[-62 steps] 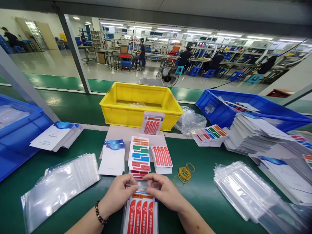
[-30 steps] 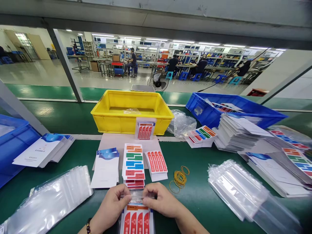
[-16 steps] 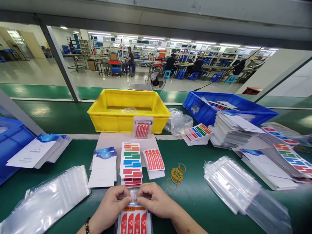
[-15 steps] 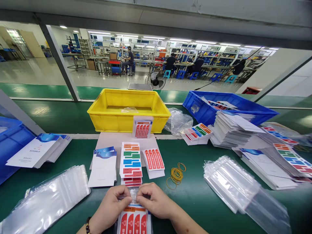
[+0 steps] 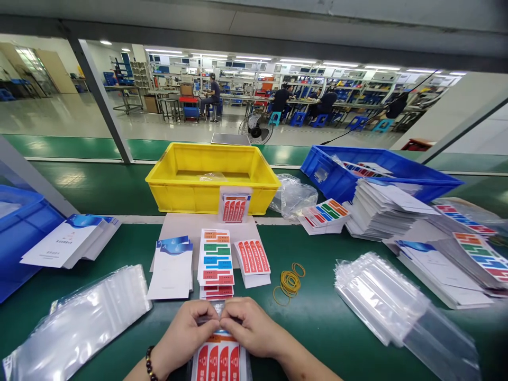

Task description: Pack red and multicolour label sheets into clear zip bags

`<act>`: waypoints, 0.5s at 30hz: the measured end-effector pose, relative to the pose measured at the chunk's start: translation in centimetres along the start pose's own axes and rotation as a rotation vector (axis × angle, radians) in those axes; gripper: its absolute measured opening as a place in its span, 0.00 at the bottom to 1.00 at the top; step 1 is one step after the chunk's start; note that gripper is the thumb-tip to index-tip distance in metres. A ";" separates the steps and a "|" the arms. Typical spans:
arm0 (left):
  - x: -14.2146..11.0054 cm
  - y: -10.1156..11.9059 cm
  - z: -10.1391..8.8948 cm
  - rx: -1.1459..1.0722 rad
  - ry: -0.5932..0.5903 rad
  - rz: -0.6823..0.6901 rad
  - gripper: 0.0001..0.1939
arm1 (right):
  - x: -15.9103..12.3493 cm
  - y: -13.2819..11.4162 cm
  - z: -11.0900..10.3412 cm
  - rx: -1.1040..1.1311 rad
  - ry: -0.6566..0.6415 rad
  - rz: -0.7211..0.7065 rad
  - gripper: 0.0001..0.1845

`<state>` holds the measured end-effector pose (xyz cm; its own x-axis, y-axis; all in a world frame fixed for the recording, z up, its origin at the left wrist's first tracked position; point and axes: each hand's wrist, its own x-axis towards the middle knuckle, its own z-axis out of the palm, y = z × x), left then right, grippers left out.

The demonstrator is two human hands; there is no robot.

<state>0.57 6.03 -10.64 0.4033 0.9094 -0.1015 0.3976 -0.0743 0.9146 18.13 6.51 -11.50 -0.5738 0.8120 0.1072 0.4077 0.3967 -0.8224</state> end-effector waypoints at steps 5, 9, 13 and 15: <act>-1.7 0.9 0.4 0.489 0.378 0.627 0.11 | 0.0 0.4 -0.2 -0.098 0.001 -0.014 0.11; -2.6 0.6 3.3 0.695 0.364 1.027 0.07 | 0.0 0.9 0.1 -0.260 0.036 -0.014 0.09; -2.5 -1.8 6.4 0.867 0.395 1.045 0.10 | -0.1 1.0 -0.7 -0.278 0.214 -0.026 0.07; -2.2 -3.3 7.1 1.013 0.385 1.000 0.14 | -0.2 0.9 -1.4 -0.216 0.357 -0.007 0.08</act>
<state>4.26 1.32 -16.19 0.6761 0.3476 0.6497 0.5518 -0.8232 -0.1338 19.56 7.31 -11.48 -0.3101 0.8915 0.3303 0.5664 0.4523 -0.6889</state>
